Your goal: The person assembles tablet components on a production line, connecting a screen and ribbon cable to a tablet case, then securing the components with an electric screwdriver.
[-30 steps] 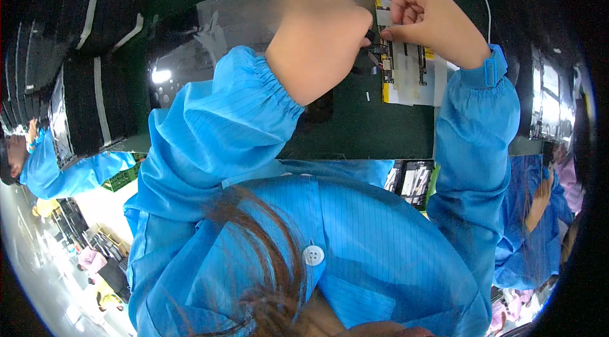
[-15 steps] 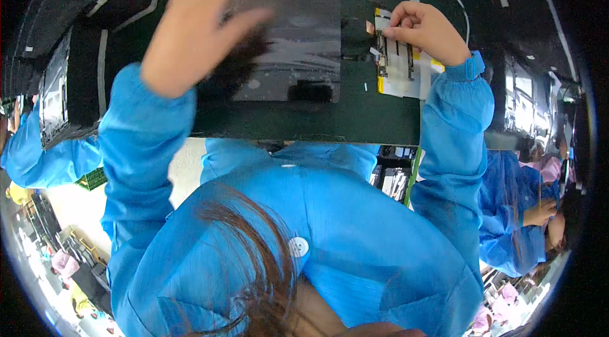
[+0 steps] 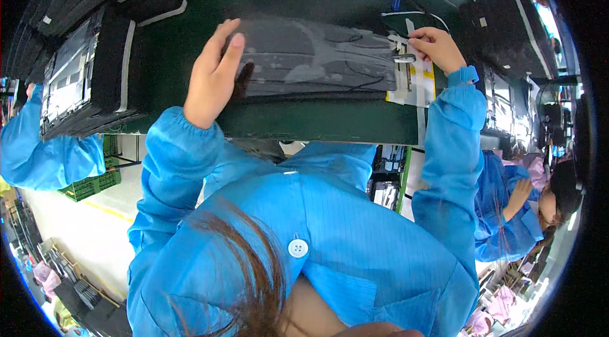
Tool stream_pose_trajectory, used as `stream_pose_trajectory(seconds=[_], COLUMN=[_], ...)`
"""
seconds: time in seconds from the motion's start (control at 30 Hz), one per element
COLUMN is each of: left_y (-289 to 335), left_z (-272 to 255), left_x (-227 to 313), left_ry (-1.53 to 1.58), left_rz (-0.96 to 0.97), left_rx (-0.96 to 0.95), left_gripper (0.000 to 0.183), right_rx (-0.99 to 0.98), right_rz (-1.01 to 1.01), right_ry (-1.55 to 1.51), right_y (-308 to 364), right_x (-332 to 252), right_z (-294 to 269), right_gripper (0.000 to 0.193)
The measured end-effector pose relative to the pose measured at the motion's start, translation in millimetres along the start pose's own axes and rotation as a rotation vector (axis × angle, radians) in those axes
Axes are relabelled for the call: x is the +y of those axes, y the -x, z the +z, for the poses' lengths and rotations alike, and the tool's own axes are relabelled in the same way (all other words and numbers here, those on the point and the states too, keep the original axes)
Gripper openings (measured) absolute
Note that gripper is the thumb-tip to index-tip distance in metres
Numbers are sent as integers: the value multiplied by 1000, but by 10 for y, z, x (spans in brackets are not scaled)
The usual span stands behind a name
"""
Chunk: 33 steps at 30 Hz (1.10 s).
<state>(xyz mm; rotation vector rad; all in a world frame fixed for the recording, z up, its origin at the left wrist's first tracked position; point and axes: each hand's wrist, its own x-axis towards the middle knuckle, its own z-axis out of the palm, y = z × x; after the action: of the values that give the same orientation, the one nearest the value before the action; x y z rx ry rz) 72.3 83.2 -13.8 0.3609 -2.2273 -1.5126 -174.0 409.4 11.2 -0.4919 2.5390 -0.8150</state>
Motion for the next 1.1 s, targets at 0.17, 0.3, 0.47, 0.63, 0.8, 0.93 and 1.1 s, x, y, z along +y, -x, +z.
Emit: stream_pose_trajectory(seconds=[0.17, 0.3, 0.47, 0.63, 0.8, 0.93, 1.1], left_y=[-127, -220, -445, -941, -948, -848, -881], left_z=[-1, -112, -116, 46, 178, 168, 153], left_x=[53, 90, 187, -14, 49, 125, -8], left_ry=[419, 502, 825, 878, 919, 928, 987], left_rz=[-102, -91, -165, -426, -566, -525, -500], left_rx=[69, 51, 11, -158, -197, -180, -234], left_gripper=[37, 37, 37, 45, 34, 33, 38], right_rx=[-33, -29, -45, 21, 565, 526, 350], right_rz=[50, 99, 75, 79, -408, -540, -689], right_ry=[28, 19, 32, 51, 327, 518, 374], right_y=[-84, -124, -166, 7, 648, 1010, 1100], right_x=[-14, -47, 43, -70, -706, -1096, -1451], right_z=[-22, -42, -38, 35, 561, 1135, 1403], right_gripper=[18, 22, 21, 24, 43, 54, 56])
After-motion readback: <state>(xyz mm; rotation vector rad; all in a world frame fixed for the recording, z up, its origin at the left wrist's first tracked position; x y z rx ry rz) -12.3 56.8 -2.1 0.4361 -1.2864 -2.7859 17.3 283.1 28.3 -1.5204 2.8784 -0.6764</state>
